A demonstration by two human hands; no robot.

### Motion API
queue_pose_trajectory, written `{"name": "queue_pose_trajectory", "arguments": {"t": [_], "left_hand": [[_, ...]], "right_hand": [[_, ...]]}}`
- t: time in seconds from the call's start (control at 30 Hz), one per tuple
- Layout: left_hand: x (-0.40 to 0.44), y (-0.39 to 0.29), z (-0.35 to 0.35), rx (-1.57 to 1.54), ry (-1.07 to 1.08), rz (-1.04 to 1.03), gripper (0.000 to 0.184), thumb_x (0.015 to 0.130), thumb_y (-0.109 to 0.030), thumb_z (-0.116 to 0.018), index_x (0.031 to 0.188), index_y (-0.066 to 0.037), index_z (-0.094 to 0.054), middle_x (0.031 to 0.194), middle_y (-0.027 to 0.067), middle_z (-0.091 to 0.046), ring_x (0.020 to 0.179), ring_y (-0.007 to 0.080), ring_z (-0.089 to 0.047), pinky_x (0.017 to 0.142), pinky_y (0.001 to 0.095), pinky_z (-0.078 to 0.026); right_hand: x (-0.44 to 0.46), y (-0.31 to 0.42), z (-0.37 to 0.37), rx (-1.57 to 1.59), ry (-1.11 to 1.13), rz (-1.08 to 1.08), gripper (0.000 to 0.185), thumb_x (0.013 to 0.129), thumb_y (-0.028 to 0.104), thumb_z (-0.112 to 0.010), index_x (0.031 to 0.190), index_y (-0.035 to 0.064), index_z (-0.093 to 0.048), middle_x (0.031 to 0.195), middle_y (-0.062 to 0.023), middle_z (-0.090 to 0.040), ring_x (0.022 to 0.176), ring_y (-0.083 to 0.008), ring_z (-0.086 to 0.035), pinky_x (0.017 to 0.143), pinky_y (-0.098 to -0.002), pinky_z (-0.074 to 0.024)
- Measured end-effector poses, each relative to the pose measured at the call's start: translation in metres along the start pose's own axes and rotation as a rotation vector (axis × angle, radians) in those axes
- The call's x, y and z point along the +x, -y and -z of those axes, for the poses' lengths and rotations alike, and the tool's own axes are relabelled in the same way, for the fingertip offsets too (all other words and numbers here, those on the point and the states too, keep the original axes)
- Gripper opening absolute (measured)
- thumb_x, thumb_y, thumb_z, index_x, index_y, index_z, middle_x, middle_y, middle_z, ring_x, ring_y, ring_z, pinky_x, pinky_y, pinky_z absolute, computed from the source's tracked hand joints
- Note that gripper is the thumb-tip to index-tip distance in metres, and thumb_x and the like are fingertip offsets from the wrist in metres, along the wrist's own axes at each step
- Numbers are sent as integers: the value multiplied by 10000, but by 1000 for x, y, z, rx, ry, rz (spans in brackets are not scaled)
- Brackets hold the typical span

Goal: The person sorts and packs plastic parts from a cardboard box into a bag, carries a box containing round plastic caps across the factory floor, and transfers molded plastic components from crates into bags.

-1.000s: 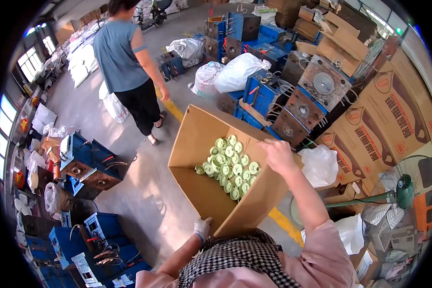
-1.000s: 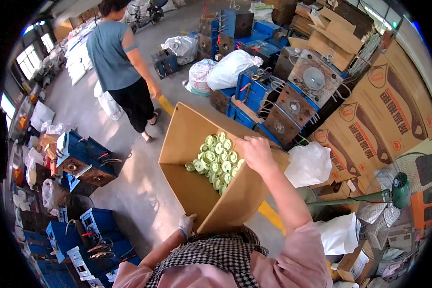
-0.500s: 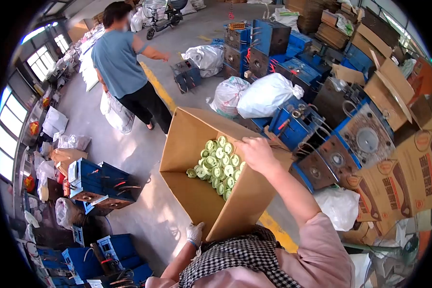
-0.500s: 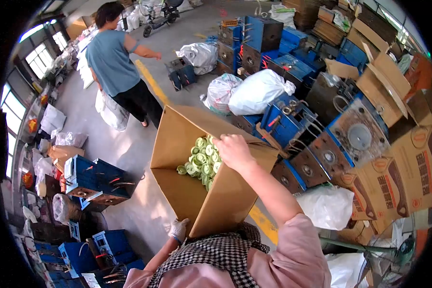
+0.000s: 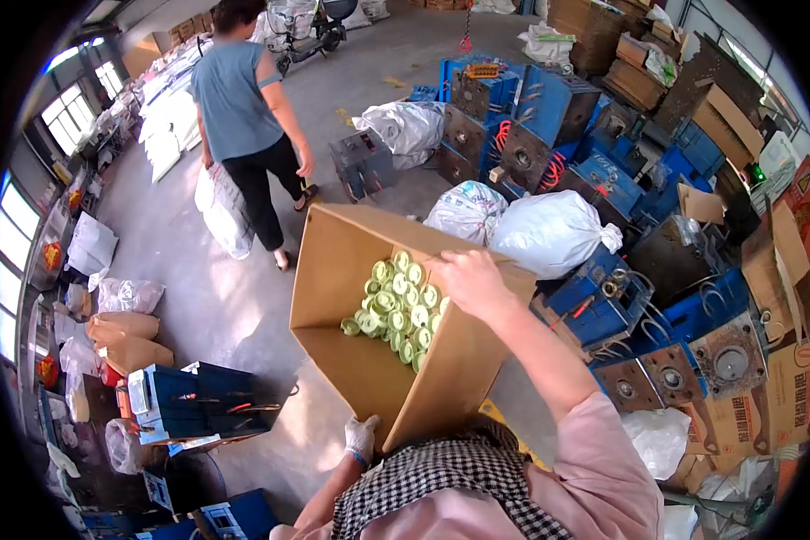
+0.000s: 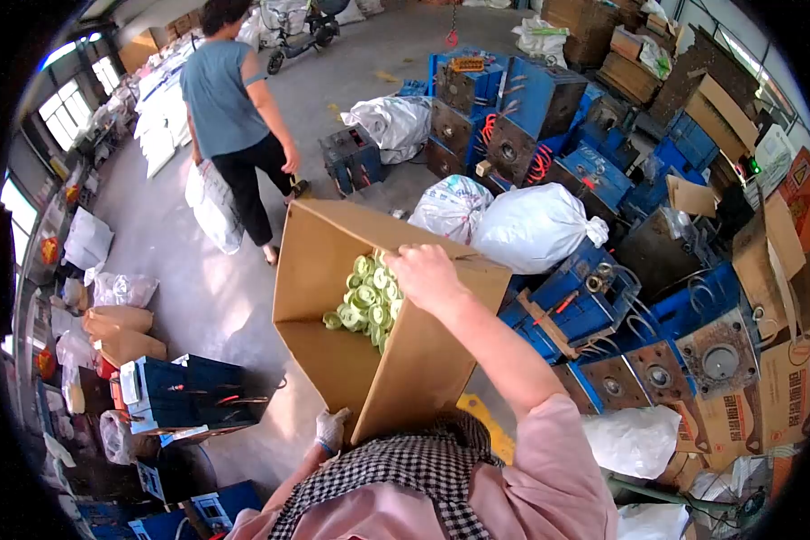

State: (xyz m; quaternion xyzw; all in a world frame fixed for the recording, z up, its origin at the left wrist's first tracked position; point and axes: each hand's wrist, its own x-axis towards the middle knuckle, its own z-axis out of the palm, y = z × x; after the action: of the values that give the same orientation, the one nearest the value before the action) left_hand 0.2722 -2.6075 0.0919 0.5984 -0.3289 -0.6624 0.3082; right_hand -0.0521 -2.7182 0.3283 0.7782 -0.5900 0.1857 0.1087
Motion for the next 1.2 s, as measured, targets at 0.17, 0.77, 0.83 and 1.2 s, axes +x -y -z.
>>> {"name": "queue_pose_trajectory", "arguments": {"t": [0.17,0.77,0.83,1.2], "left_hand": [[96,-62,12,-29,-23,-62,247,760,21,-626,1007,32,-617,920,93,-664,752,173,-623,705,296,-511],[453,-371,-36,113,-82,-375,294,778,67,-555,1067,23,-594,938,71,-655,779,135,-600,724,265,-492],[489,-409,-42,136,-85,-388,297,777,71,-554,1069,30,-591,944,80,-654,791,141,-596,738,271,-490],[755,-633,-68,485,50,-536,305,767,2,-566,1068,35,-606,912,62,-665,811,117,-582,766,263,-469]], "right_hand": [[88,-27,-12,-27,-41,-59,235,751,64,-527,951,81,-651,794,-105,-622,753,-274,-636,642,-372,-513],[388,-262,-167,197,-282,-229,479,644,-32,-510,1089,91,-639,1033,-203,-633,836,-325,-642,731,-388,-531],[416,-283,-181,229,-358,-235,486,640,-32,-508,1093,90,-632,1060,-212,-624,867,-327,-638,756,-385,-529],[568,-381,-298,213,-627,-566,207,748,-37,-561,890,46,-688,965,-194,-660,853,-326,-656,728,-343,-533]]}}
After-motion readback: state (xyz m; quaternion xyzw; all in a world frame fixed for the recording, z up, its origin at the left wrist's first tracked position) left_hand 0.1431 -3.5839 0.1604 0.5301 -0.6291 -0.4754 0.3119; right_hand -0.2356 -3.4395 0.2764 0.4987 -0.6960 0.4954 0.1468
